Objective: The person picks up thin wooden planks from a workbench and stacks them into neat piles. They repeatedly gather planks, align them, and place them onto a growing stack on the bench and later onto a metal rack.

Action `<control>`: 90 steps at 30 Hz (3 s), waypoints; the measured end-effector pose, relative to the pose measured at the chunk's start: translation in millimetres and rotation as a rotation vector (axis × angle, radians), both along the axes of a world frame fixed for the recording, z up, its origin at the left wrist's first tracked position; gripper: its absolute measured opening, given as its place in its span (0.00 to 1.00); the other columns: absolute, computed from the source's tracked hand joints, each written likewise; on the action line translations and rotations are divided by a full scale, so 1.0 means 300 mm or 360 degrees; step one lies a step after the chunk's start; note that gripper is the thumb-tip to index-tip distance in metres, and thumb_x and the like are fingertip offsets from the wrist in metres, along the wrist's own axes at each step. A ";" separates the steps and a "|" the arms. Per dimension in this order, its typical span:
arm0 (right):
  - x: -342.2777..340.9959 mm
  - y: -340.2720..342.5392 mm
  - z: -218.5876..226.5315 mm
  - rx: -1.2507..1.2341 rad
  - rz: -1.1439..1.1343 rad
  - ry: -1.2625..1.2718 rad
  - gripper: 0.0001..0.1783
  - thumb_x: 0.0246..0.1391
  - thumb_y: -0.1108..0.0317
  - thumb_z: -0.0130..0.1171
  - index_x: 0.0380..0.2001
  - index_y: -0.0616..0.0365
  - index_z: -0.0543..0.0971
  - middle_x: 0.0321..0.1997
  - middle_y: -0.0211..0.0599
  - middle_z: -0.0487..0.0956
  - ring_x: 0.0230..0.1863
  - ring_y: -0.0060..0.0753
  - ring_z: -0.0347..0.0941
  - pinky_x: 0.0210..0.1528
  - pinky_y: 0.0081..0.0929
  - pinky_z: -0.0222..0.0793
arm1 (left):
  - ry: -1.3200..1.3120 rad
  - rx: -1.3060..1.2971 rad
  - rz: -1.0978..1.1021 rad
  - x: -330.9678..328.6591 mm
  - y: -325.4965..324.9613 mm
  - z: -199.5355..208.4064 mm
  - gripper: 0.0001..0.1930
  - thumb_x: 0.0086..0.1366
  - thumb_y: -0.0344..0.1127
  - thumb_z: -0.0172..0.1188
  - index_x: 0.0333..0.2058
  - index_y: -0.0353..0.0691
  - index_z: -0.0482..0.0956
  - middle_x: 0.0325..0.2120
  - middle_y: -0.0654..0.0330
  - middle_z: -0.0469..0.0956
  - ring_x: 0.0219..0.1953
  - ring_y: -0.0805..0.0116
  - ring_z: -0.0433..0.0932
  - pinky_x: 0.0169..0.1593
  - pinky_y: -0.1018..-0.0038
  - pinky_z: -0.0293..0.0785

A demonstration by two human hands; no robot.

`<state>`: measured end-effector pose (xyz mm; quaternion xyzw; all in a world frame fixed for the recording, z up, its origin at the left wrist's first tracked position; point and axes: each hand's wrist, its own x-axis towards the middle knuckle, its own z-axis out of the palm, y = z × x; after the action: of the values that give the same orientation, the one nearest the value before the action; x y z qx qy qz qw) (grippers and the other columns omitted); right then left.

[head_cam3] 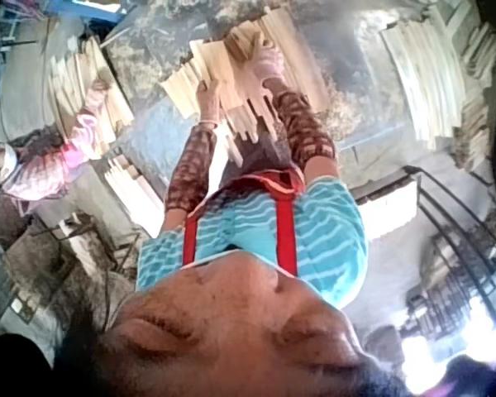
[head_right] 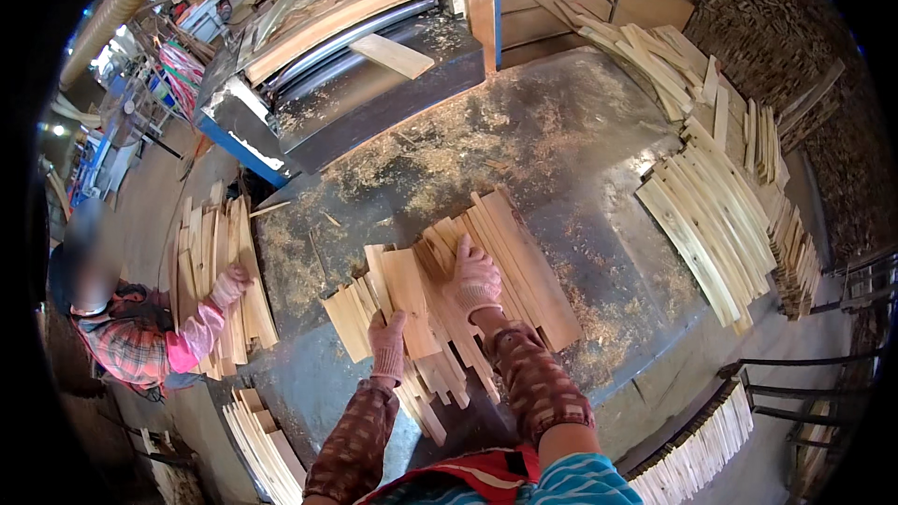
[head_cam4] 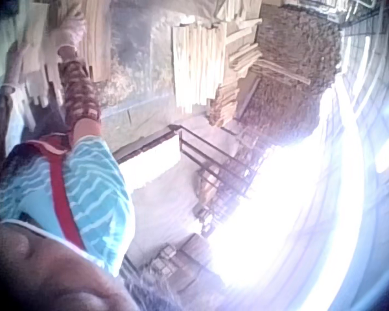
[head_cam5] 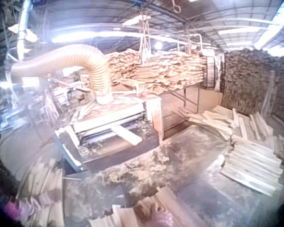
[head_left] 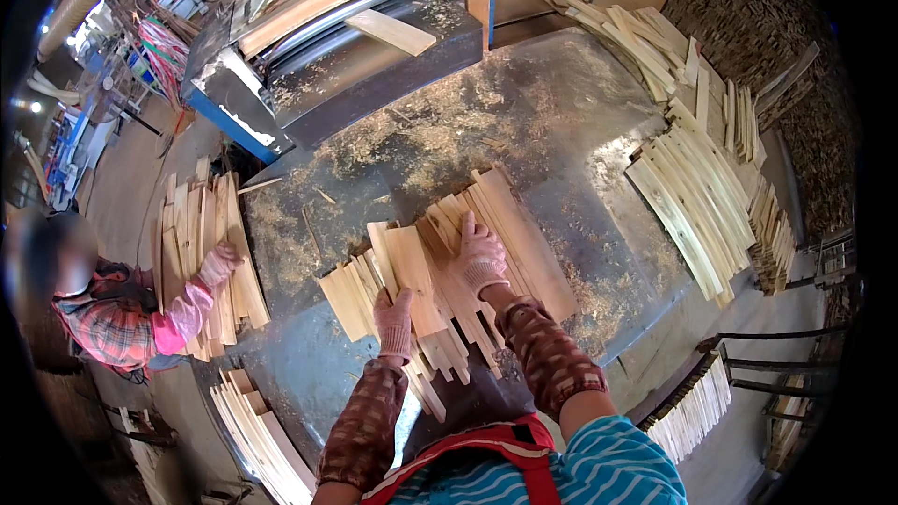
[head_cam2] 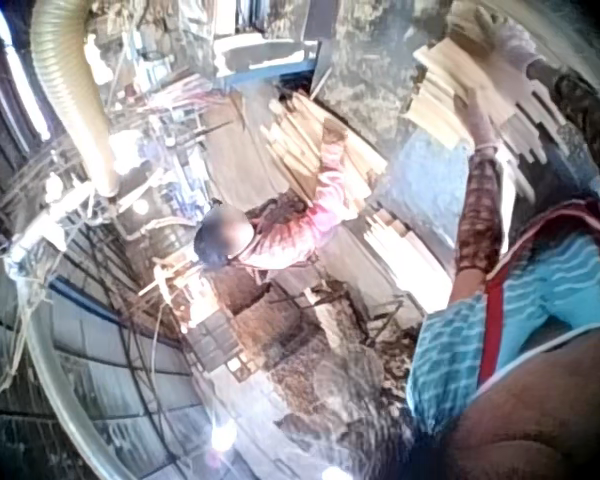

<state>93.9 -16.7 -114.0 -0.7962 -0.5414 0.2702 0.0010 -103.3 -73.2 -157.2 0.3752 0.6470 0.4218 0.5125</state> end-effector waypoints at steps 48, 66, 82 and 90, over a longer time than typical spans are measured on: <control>1.658 -0.711 -0.234 0.0116 -0.0291 -0.0875 0.53 0.47 0.51 0.66 0.70 0.65 0.54 0.70 0.54 0.61 0.69 0.57 0.58 0.71 0.48 0.53 | 0.0311 -0.1073 0.0616 -0.142 -0.844 -0.136 0.10 0.59 0.37 0.61 0.37 0.39 0.81 0.19 0.64 0.71 0.17 0.73 0.68 0.19 0.74 0.63; 1.024 -0.330 -0.224 0.0808 0.0503 0.0043 0.40 0.55 0.51 0.63 0.65 0.62 0.66 0.66 0.51 0.70 0.65 0.56 0.65 0.67 0.45 0.60 | 0.1056 -0.1298 0.0417 -0.216 -0.815 -0.392 0.28 0.57 0.59 0.63 0.47 0.42 0.82 0.43 0.47 0.83 0.49 0.50 0.81 0.52 0.61 0.75; 0.745 -0.384 -0.299 -0.0018 -0.0199 0.0271 0.40 0.43 0.54 0.68 0.60 0.57 0.71 0.48 0.54 0.81 0.48 0.59 0.79 0.52 0.45 0.75 | 0.0999 -0.1172 -0.0014 -0.069 -0.667 -0.104 0.30 0.62 0.59 0.57 0.48 0.37 0.81 0.45 0.40 0.81 0.54 0.43 0.78 0.56 0.57 0.74; 0.624 -0.583 -0.147 0.0671 -0.0688 0.1016 0.12 0.50 0.67 0.60 0.33 0.65 0.83 0.26 0.30 0.80 0.30 0.23 0.73 0.33 0.24 0.69 | 0.0211 -0.0844 -0.0381 -0.308 -0.820 -0.249 0.30 0.60 0.50 0.63 0.56 0.36 0.76 0.46 0.49 0.82 0.51 0.57 0.80 0.55 0.67 0.73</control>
<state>281.1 -191.5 -158.1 -0.7502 -0.3782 0.3799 0.3872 -195.6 -319.2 -231.7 0.3286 0.7179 0.1491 0.5953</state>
